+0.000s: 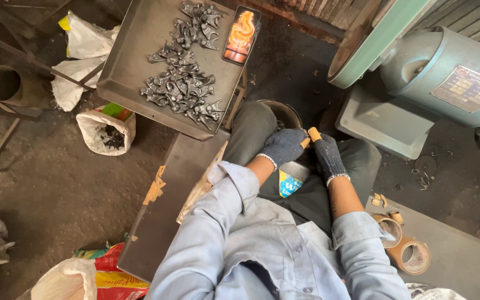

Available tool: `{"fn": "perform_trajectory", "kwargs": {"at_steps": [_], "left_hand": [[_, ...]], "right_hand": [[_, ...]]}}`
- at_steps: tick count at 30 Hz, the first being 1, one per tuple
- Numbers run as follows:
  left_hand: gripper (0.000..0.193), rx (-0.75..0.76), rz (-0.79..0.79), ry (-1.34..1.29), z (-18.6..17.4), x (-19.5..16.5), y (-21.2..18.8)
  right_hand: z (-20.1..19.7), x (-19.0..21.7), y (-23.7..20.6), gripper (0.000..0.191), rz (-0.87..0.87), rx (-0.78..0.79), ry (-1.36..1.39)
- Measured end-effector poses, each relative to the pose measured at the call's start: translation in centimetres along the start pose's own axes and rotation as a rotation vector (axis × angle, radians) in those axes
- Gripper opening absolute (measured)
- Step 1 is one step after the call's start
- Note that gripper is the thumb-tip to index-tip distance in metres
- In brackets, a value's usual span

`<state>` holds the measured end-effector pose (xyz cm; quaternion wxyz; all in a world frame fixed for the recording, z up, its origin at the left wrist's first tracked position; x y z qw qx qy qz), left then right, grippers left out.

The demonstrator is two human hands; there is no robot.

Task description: The person sits and repeatedly grinds small metal parts against a bench grinder, holding each piece with both hands and rotating it to smooth different edges. Finished pieces are placed into a bucket on the floor.

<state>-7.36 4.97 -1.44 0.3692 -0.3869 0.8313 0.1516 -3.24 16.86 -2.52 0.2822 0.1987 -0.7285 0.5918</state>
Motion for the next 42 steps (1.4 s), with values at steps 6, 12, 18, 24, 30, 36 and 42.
{"fn": "perform_trajectory", "kwargs": {"at_steps": [6,12,18,24,30,36,42], "left_hand": [[0.034,-0.01,0.003,-0.007,-0.1,-0.1,0.1],[0.036,0.009,0.011,0.029,0.1,-0.2,0.3],[0.037,0.021,0.007,0.036,0.2,-0.1,0.5],[0.037,0.015,0.024,0.052,0.1,-0.2,0.3],[0.038,0.055,-0.028,0.012,0.3,0.0,0.5],[0.039,0.042,-0.038,0.021,0.2,0.1,0.3],[0.037,0.029,-0.017,0.026,0.5,0.4,0.3]], "right_hand": [[-0.1,-0.6,1.0,0.044,-0.043,0.02,0.033],[-0.3,-1.3,1.8,0.042,-0.022,0.032,0.052],[-0.8,-0.9,2.2,0.047,-0.08,-0.016,-0.073],[-0.5,-1.0,1.9,0.047,-0.048,0.0,-0.012],[-0.2,-0.7,1.7,0.047,-0.053,0.013,0.016],[-0.6,-0.8,1.5,0.049,-0.02,-0.032,-0.071],[-0.4,-0.7,1.6,0.05,-0.045,-0.004,-0.04]]}}
Point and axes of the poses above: each hand's wrist, its own y-axis towards the middle knuckle, its own z-axis out of the palm, x = y × z, the point moved 9 cm from there along y, towards the middle knuckle, and after that the axes turned 10 degrees about z, right-handed, at the moved point
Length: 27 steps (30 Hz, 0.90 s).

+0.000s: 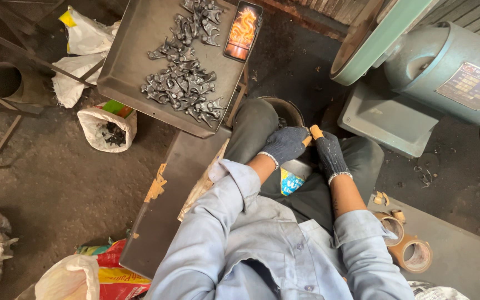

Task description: The person sits and repeatedly grinds small metal parts against a bench grinder, holding each piece with both hands and rotating it to smooth different edges. Finished pieces are placed into a bucket on the floor.

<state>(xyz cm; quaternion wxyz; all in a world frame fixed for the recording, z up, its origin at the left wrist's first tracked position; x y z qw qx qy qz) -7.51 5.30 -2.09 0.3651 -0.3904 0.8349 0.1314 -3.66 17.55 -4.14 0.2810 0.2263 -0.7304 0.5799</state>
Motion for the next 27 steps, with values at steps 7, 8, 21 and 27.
{"fn": "perform_trajectory", "kwargs": {"at_steps": [7,8,21,27], "left_hand": [[0.035,-0.029,0.043,0.0,-0.3,-0.3,-0.1],[0.035,-0.033,0.044,-0.002,-0.4,-0.3,-0.2],[0.038,0.01,-0.004,0.03,0.2,0.1,0.3],[0.037,0.11,-0.098,0.111,0.8,0.4,0.3]], "right_hand": [[-0.1,0.0,0.0,0.048,-0.013,-0.001,0.02],[0.0,0.0,0.0,0.047,-0.013,0.004,0.028],[0.2,0.2,-0.4,0.047,0.017,0.003,0.017],[0.2,0.3,0.1,0.046,-0.025,0.01,0.029]]}}
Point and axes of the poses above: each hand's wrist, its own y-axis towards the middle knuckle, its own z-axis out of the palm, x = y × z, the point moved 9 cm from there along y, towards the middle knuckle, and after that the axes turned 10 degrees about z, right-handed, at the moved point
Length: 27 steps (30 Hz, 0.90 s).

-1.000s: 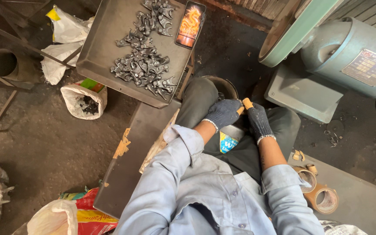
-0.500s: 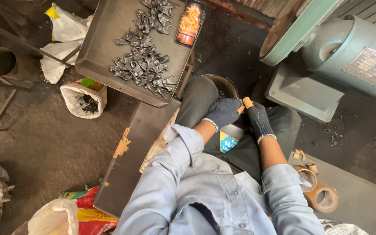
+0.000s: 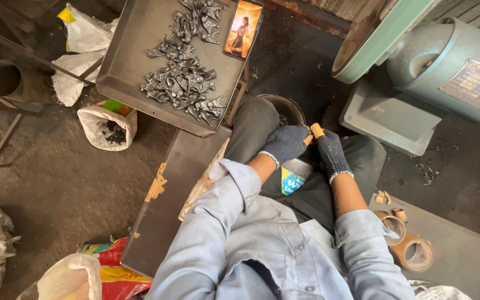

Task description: The person sits and repeatedly grinds small metal parts against a bench grinder, holding each piece with both hands and rotating it to smooth different edges. Finished pieces are placed into a bucket on the floor.

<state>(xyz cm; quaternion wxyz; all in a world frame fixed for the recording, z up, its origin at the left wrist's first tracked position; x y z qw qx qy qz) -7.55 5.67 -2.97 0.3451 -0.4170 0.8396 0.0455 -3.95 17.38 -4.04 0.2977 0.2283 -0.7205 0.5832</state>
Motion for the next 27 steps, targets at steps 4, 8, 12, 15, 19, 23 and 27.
{"fn": "perform_trajectory", "kwargs": {"at_steps": [4,8,12,15,19,23,27], "left_hand": [[0.037,-0.056,0.046,-0.019,-0.5,-0.4,0.1],[0.038,-0.088,0.075,-0.072,-0.6,-0.3,0.0],[0.039,-0.081,0.068,-0.098,-0.4,0.1,-0.1],[0.038,-0.099,0.092,-0.096,-0.5,-0.1,-0.1],[0.038,-0.083,0.074,-0.097,-0.5,-0.1,-0.1],[0.038,-0.032,0.018,-0.067,-0.4,-0.2,-0.3],[0.037,-0.004,-0.039,-0.039,-0.3,0.2,-0.4]], "right_hand": [[-0.2,0.0,-0.1,0.048,0.025,-0.021,-0.05],[-0.1,0.5,-0.8,0.051,0.042,-0.045,-0.093],[-0.1,0.7,-1.3,0.052,0.071,-0.065,-0.115],[-0.2,0.7,-1.2,0.052,0.069,-0.074,-0.14],[0.0,0.4,-0.7,0.05,0.044,-0.042,-0.089],[0.3,-0.1,-0.1,0.046,0.024,0.015,0.015],[0.1,-0.3,0.1,0.045,0.022,0.014,0.033]]}}
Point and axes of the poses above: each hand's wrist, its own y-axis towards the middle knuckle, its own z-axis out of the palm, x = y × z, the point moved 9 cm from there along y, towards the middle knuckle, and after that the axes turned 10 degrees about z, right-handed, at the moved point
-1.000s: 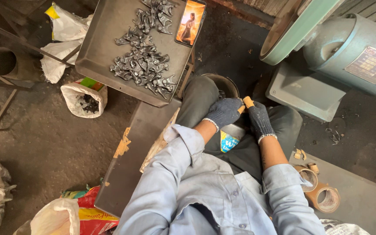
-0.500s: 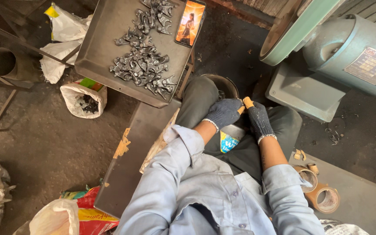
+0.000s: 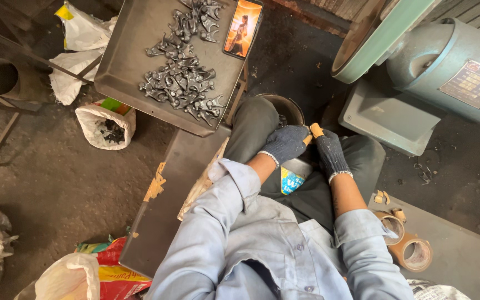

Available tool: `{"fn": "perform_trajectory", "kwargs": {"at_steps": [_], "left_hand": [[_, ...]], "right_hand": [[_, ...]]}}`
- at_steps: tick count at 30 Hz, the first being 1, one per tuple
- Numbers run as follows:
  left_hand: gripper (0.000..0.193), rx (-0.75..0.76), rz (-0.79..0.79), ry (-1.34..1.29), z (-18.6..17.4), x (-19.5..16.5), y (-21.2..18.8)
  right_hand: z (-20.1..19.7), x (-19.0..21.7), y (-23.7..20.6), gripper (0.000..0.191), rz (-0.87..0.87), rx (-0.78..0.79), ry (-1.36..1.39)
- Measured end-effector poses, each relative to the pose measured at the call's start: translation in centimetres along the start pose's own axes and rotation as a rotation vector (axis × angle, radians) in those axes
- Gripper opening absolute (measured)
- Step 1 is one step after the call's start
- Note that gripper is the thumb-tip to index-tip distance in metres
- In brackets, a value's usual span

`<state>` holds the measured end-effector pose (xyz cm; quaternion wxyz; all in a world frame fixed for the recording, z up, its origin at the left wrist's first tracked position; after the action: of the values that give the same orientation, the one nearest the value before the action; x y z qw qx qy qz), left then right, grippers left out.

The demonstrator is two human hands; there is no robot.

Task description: The person sits and repeatedly grinds small metal parts against a bench grinder, holding each piece with both hands and rotating it to smooth different edges. Finished pieces are placed into a bucket on the floor.

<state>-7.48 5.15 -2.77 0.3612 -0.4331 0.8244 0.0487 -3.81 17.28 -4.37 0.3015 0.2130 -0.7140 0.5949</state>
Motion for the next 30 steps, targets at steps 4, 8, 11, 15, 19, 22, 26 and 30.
{"fn": "perform_trajectory", "kwargs": {"at_steps": [4,8,11,15,19,22,26,30], "left_hand": [[0.035,-0.101,0.143,-0.032,-0.5,-0.7,0.1],[0.034,-0.114,0.149,-0.036,-0.2,-0.3,0.1],[0.034,-0.096,0.118,-0.021,0.0,-0.2,0.1],[0.035,-0.11,0.132,-0.02,-0.3,-0.5,0.2],[0.035,-0.061,0.086,-0.025,-0.1,-0.1,0.1],[0.036,-0.059,0.116,-0.045,-0.1,-0.2,0.1],[0.035,-0.075,0.143,-0.065,-0.2,-0.2,0.1],[0.035,-0.083,0.156,-0.064,-0.2,-0.3,0.1]], "right_hand": [[0.0,0.0,0.1,0.046,-0.003,-0.008,-0.021],[-0.3,-0.1,0.3,0.047,0.001,-0.035,-0.046],[-0.5,-0.3,0.5,0.047,-0.005,-0.051,-0.064],[-0.6,-0.3,0.6,0.048,-0.017,-0.069,-0.109],[-0.1,0.5,0.2,0.048,-0.053,-0.047,-0.097],[-0.1,0.5,-0.3,0.047,-0.003,-0.055,-0.089],[0.0,0.5,-0.8,0.046,0.047,-0.058,-0.079],[0.1,0.9,-0.7,0.047,-0.004,-0.047,-0.085]]}}
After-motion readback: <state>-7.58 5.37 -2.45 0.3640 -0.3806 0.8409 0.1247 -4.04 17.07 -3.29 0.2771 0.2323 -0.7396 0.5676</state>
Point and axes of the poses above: each hand's wrist, its own y-axis towards the middle knuckle, its own z-axis out of the palm, x = y × z, the point moved 9 cm from there along y, towards the middle knuckle, and after that the axes turned 10 degrees about z, right-handed, at the moved point
